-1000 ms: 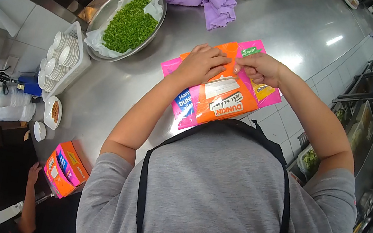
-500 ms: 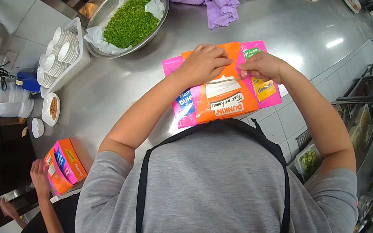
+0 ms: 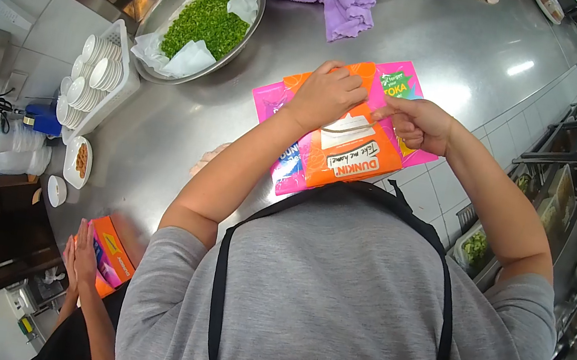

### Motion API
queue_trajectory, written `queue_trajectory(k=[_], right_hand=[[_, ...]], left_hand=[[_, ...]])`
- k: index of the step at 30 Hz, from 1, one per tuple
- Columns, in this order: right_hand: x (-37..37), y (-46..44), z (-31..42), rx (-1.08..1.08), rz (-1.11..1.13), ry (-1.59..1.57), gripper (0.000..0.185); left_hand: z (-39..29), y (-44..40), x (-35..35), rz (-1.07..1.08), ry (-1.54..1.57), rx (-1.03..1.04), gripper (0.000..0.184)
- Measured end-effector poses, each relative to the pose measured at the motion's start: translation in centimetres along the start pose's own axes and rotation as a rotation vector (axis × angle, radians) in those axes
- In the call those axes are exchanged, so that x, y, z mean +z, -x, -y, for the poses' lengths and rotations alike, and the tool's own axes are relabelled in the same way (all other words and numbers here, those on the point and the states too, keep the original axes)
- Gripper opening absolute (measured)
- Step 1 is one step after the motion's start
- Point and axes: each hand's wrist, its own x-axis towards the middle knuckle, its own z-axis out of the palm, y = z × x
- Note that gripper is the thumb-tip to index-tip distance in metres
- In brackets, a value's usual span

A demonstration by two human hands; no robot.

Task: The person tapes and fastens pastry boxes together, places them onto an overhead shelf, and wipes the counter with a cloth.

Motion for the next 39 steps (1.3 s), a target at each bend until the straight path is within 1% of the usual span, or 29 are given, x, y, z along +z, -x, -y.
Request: queue_trajectory(k=[2, 6, 9, 10, 12, 14, 15, 17, 18, 19, 21, 22, 24, 25, 27, 28, 33, 34, 36, 37, 39], right_hand=[[0.0, 0.3, -0.1, 0.023, 0.038, -0.150, 0.037], [1.1, 1.2, 0.5, -0.007, 0.040, -0.207, 0.044], [1.7, 2.1, -0.1, 0.006, 0.053, -0.280, 0.048], [1.2, 2.2, -0.4, 0.015, 0.094, -0.330, 0.050], [1.4, 3.0, -1.1, 0.025, 0.135, -0.383, 0.052], [2.1, 4.7, -1.2, -0.060, 0.019, -0.186, 0.040], [2.0, 4.6, -1.4, -0.059, 0.016, -0.189, 0.040], [1.7, 3.8, -2.3, -0.487, -0.307, 0.415, 0.028], [1.7, 3.0, -2.6, -0.576, -0.325, 0.465, 0.030], [2.3, 2.3, -2.8, -0.578, -0.333, 0.464, 0.030], [3.7, 0.6, -3.2, -0.711, -0.483, 0.879, 0.020], [3.8, -0.2, -3.8, -0.713, -0.484, 0.873, 0.020], [3.9, -1.5, -4.6, -0.965, -0.695, 0.966, 0.014], [3.7, -1.5, -4.5, -0.970, -0.695, 0.964, 0.014], [3.3, -1.5, -4.4, -1.083, -0.759, 0.727, 0.009], [3.2, -1.6, -4.4, -1.082, -0.761, 0.724, 0.009], [3.4, -2.5, -3.8, -1.225, -0.795, 0.643, 0.008], [3.1, -3.0, -3.7, -1.226, -0.795, 0.638, 0.008], [2.8, -3.8, -3.5, -1.113, -0.696, 0.446, 0.011], [2.8, -3.6, -3.3, -1.115, -0.698, 0.440, 0.011], [3.1, -3.1, -2.6, -1.008, -0.699, 0.467, 0.013]], left_hand=[[0.0, 0.0, 0.1, -0.019, 0.002, -0.012, 0.008], [0.0, 0.0, 0.1, -0.070, 0.022, -0.062, 0.009], [0.0, 0.2, 0.3, -0.040, 0.045, -0.085, 0.009], [0.1, 0.3, 0.4, -0.039, 0.045, -0.090, 0.009], [0.5, 0.5, 0.7, -0.050, 0.104, -0.183, 0.010], [0.6, 0.3, 0.2, -0.029, 0.145, -0.198, 0.009], [0.6, 0.3, 0.0, -0.006, 0.183, -0.216, 0.010], [0.7, 0.4, -0.1, 0.004, 0.188, -0.216, 0.010], [0.8, 0.3, 0.0, 0.011, 0.190, -0.215, 0.012], [0.8, 0.2, -0.1, 0.010, 0.193, -0.209, 0.012], [0.6, 0.2, -0.4, 0.015, 0.216, -0.228, 0.012], [0.5, 0.2, -0.4, 0.019, 0.215, -0.225, 0.012], [0.4, 0.2, -0.7, 0.041, 0.228, -0.249, 0.012], [0.3, 0.2, -0.9, 0.042, 0.224, -0.247, 0.012], [0.1, 0.3, -1.1, 0.104, 0.209, -0.239, 0.014], [0.0, 0.3, -1.2, 0.107, 0.210, -0.237, 0.014], [-0.2, 0.2, -1.5, 0.127, 0.234, -0.240, 0.017], [-0.2, 0.2, -1.6, 0.130, 0.232, -0.238, 0.017], [-0.3, 0.2, -1.6, 0.122, 0.207, -0.221, 0.021], [-0.3, 0.2, -1.5, 0.126, 0.206, -0.218, 0.021], [-0.4, 0.0, -1.3, 0.058, 0.194, -0.219, 0.018]])
